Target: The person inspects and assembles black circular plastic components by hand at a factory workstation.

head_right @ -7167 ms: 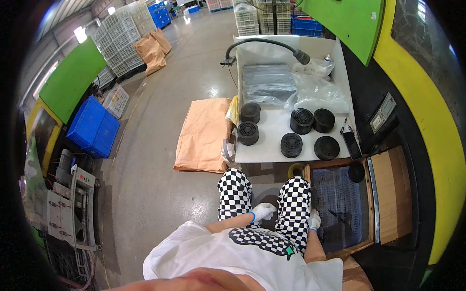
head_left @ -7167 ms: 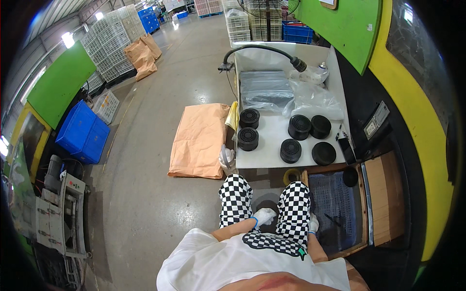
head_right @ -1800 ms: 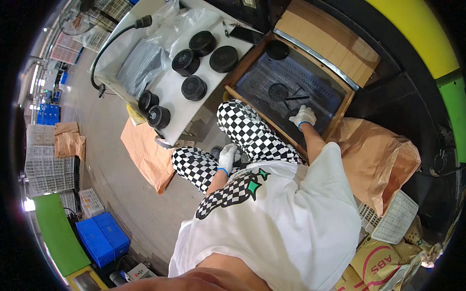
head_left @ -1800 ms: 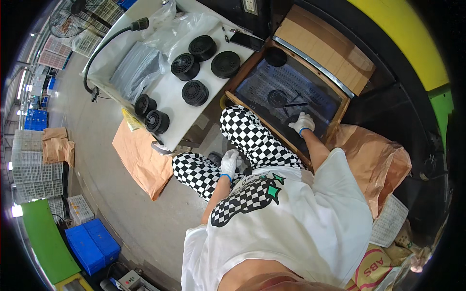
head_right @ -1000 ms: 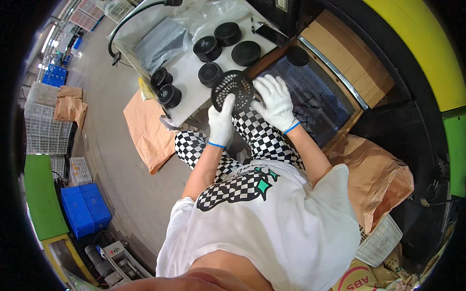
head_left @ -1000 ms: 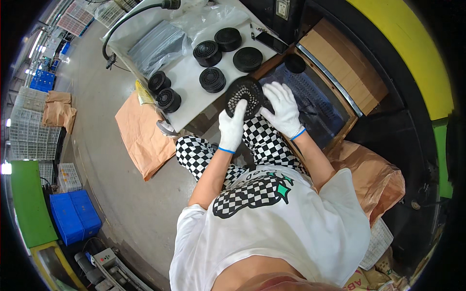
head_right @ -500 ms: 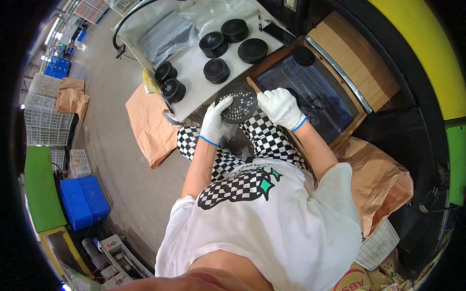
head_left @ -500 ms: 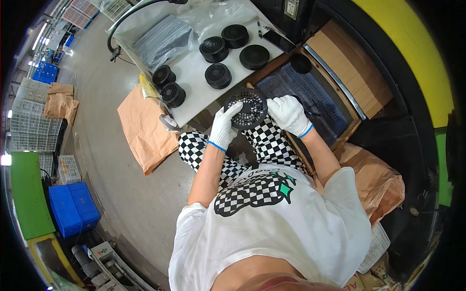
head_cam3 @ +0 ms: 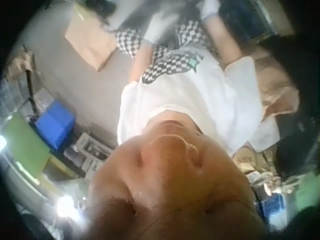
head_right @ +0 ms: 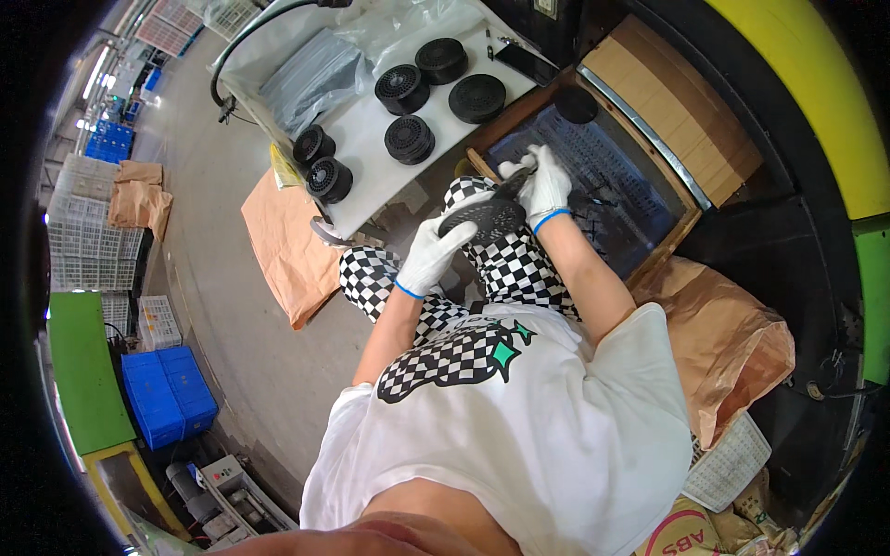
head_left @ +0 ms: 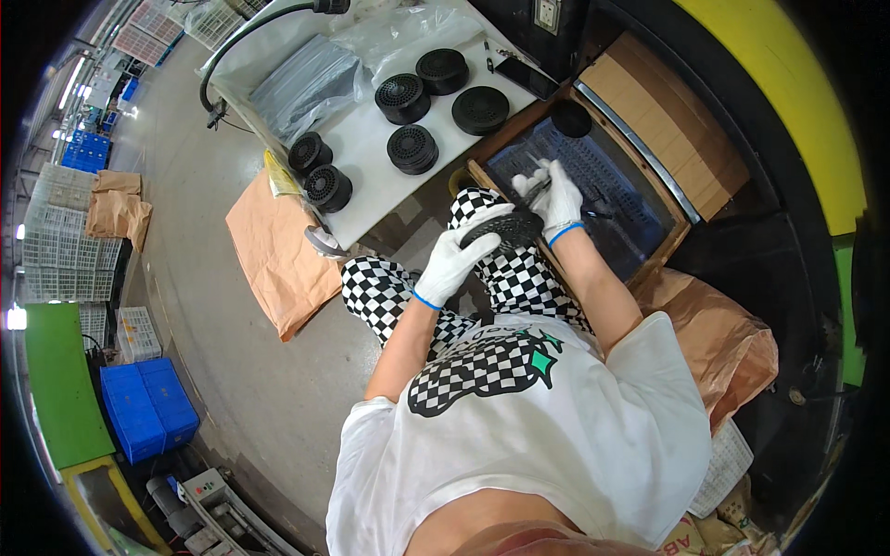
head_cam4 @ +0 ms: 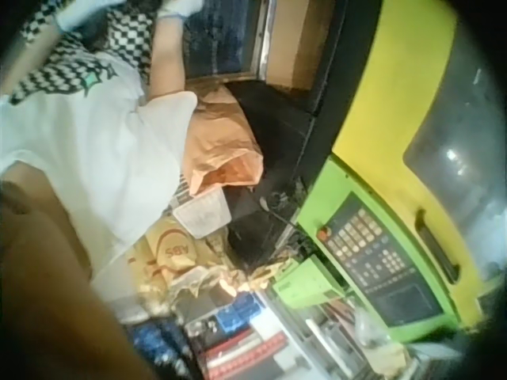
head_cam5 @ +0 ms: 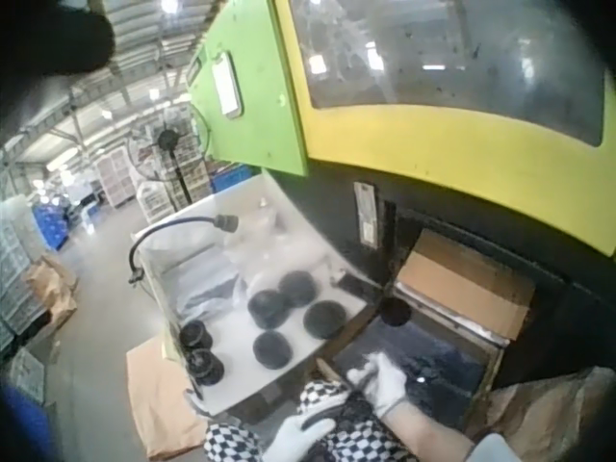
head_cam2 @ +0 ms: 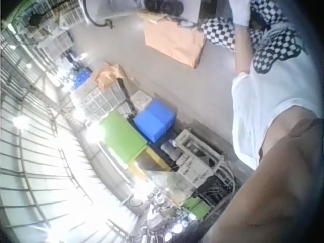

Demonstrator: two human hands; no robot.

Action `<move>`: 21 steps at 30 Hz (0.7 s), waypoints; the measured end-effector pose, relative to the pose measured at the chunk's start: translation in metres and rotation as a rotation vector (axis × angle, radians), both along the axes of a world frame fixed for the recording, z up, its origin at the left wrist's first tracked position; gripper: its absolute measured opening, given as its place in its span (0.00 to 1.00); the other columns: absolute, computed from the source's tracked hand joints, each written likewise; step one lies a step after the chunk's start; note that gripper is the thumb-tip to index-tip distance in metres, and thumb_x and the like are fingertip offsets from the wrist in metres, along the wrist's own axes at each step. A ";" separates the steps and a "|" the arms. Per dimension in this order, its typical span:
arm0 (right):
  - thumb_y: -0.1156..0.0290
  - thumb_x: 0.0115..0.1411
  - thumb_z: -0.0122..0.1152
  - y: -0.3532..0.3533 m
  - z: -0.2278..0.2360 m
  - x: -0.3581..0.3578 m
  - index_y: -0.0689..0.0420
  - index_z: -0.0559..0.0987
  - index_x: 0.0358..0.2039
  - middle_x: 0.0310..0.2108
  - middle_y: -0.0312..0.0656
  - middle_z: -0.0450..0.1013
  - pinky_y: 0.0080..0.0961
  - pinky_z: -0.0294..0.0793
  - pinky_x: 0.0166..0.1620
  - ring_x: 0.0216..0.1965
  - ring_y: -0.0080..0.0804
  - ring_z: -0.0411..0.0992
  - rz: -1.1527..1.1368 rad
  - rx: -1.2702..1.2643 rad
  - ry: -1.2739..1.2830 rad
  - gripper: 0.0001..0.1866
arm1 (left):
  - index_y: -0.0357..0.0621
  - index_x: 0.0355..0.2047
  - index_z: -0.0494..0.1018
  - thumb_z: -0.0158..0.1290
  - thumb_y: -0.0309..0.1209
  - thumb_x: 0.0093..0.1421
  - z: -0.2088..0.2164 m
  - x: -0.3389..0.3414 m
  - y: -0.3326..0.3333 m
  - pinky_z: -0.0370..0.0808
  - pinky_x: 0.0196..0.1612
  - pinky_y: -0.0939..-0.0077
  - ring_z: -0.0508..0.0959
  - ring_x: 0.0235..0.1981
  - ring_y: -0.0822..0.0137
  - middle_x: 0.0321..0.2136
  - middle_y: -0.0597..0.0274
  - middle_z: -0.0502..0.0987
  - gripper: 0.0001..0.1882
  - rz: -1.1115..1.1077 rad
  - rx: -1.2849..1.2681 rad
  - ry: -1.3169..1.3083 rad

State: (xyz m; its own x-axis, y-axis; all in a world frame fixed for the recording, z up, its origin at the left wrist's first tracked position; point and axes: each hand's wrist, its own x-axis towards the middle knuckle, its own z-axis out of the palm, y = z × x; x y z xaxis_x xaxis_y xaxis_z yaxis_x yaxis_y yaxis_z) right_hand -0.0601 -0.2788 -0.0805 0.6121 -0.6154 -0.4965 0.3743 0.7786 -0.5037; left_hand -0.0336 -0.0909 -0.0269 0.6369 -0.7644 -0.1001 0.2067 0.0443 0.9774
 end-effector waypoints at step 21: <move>0.69 0.55 0.52 0.016 0.048 -0.028 0.60 0.73 0.27 0.21 0.29 0.67 0.11 0.62 0.30 0.24 0.14 0.63 0.649 -0.840 -0.080 0.08 | 0.42 0.40 0.69 0.50 0.26 0.54 -0.018 0.022 -0.001 0.74 0.39 0.62 0.75 0.36 0.64 0.36 0.60 0.73 0.12 0.463 -0.415 0.782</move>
State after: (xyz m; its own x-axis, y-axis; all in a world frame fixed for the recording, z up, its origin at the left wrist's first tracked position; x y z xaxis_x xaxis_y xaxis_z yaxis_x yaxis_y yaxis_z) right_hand -0.0884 -0.2627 -0.0327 0.9582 -0.2860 -0.0079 0.0682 0.2551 -0.9645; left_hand -0.0111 -0.0920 -0.0447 0.7500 -0.5267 -0.4000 0.6614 0.5907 0.4623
